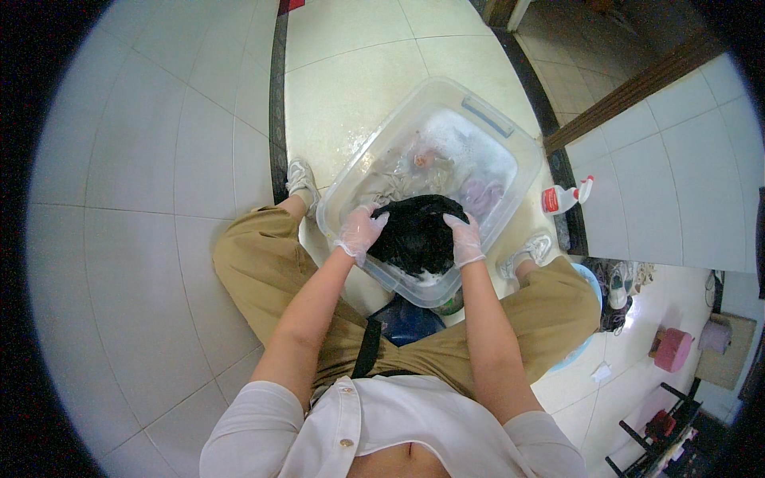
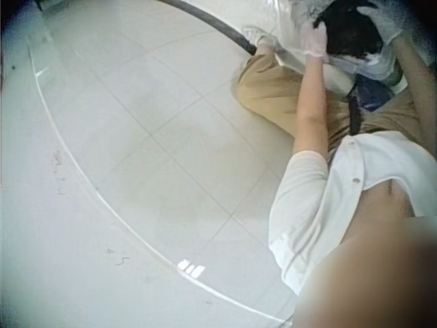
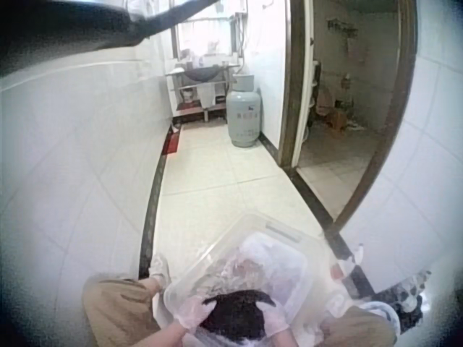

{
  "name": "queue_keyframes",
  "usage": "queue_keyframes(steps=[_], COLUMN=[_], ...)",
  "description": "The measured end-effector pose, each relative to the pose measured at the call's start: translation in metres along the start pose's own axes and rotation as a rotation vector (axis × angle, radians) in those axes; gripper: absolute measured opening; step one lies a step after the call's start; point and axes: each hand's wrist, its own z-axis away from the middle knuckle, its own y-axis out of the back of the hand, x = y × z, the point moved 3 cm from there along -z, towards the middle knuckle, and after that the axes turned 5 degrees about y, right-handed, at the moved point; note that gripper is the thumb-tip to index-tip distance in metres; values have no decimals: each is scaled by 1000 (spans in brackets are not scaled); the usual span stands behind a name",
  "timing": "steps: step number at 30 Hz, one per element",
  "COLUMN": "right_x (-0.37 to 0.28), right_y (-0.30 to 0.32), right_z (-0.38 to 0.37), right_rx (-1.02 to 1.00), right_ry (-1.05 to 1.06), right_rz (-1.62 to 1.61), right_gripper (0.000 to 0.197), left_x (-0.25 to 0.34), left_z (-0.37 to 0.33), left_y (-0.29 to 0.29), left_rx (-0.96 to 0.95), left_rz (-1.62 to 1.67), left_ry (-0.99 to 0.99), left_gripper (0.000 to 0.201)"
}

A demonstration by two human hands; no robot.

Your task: The person sits on the floor and hand washes a black garment in a clear plastic tub filled with soapy water. They repeatedly scrub the fabric with gloved hands, using a green bar of soap to apply detergent, and rinse the item in the water.

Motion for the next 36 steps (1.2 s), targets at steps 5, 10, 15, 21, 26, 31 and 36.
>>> queue_keyframes(steps=[5, 10, 15, 21, 26, 31, 36], right_x=[-1, 0, 12, 27, 11, -21, -31], right_y=[-5, -4, 1, 9, -1, -6, -38], right_z=[4, 3, -5, -15, -5, -25, -27], right_rx=[35, 36, 41, 43, 194, 321, 327], right_ry=[-4, 11, 17, 51, 119, 386, 460], right_rz=[127, 125, 212, 294, 553, 682, 1358], right_gripper=[29, 30, 36, 43, 39, 57, 69], left_x=[-3, 6, 4, 2, -6, 29, 34], left_z=[-1, 3, 3, 3, -1, -22, -49], left_y=[0, 1, 0, -1, 5, -6, -61], left_rx=[17, 16, -8, 29, 83, 282, 333], left_rz=[-117, -113, -158, -172, 127, 460, 228], left_ry=[-3, -1, 13, -10, 34, 6, -277], left_gripper=[34, 34, 35, 36, 31, 26, 35])
